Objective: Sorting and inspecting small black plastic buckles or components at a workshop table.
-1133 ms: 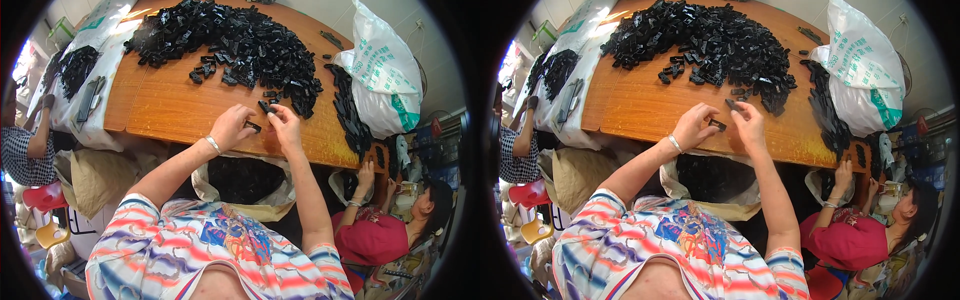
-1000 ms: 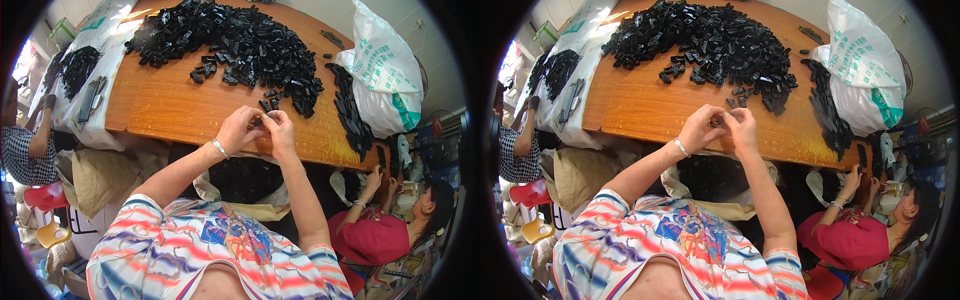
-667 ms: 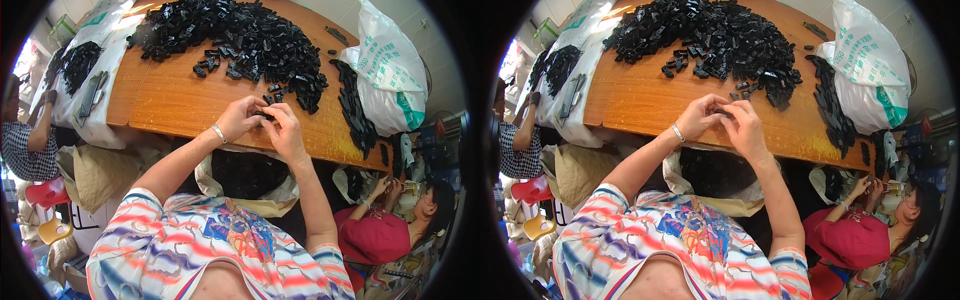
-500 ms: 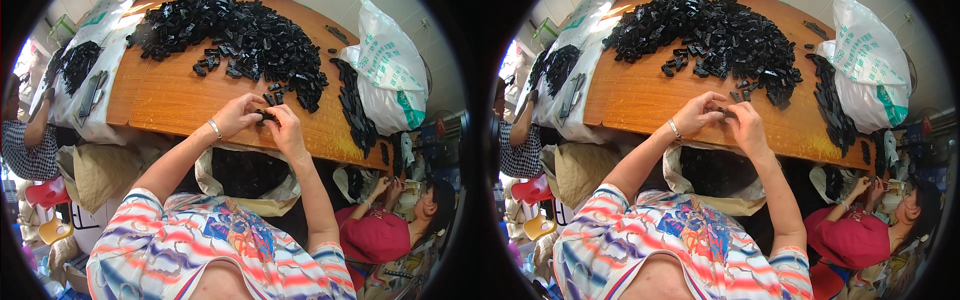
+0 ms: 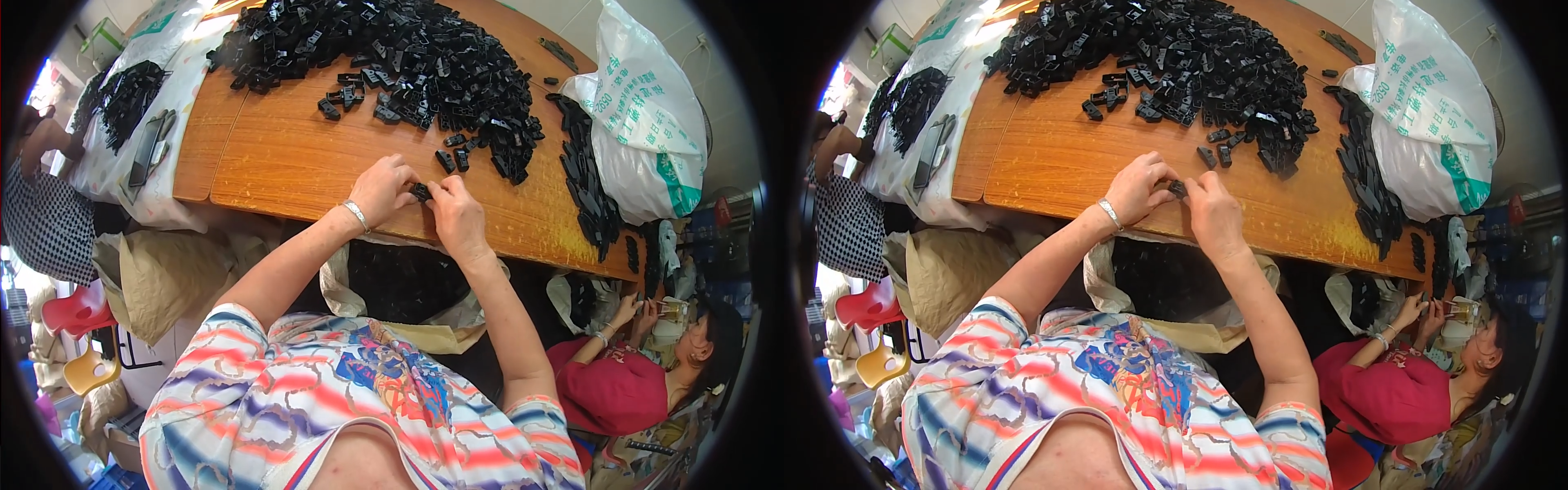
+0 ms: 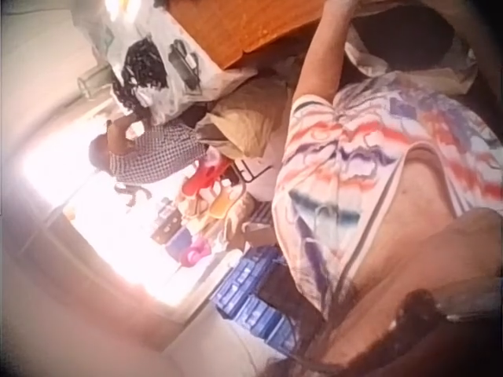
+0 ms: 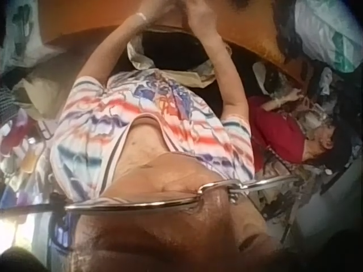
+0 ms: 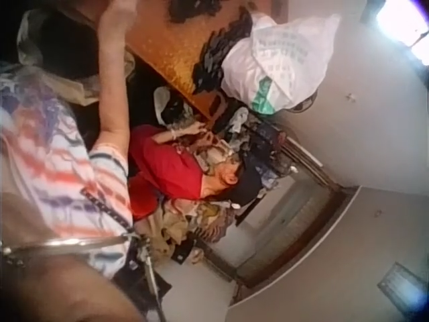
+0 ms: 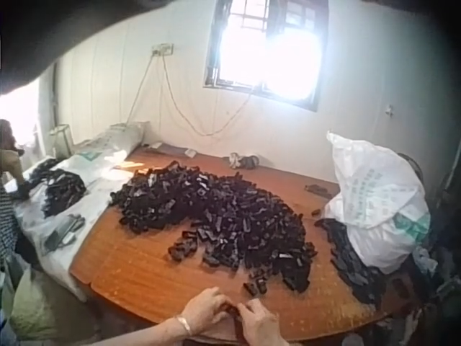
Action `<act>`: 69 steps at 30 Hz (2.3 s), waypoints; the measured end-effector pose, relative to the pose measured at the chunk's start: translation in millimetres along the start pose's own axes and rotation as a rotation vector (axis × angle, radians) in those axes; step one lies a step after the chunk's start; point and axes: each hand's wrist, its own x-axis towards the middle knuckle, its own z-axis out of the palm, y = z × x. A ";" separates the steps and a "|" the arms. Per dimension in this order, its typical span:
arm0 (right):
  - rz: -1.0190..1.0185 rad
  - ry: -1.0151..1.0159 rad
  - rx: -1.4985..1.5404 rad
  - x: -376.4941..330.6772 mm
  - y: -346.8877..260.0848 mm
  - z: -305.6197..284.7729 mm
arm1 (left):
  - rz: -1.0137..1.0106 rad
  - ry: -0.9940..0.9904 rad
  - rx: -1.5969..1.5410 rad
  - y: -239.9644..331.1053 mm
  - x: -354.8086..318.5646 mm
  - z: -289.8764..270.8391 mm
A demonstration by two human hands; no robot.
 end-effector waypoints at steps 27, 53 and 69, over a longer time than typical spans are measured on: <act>0.054 -0.024 -0.035 0.9 3.6 -22.9 | 0.076 0.225 0.384 -62.9 68.5 -34.6; 0.452 -0.166 -0.231 27.1 -2.5 -16.7 | 0.163 0.077 0.048 -16.4 8.6 -36.3; 0.084 0.012 0.133 46.1 -3.9 10.8 | 0.068 0.089 0.109 -34.5 13.4 -26.6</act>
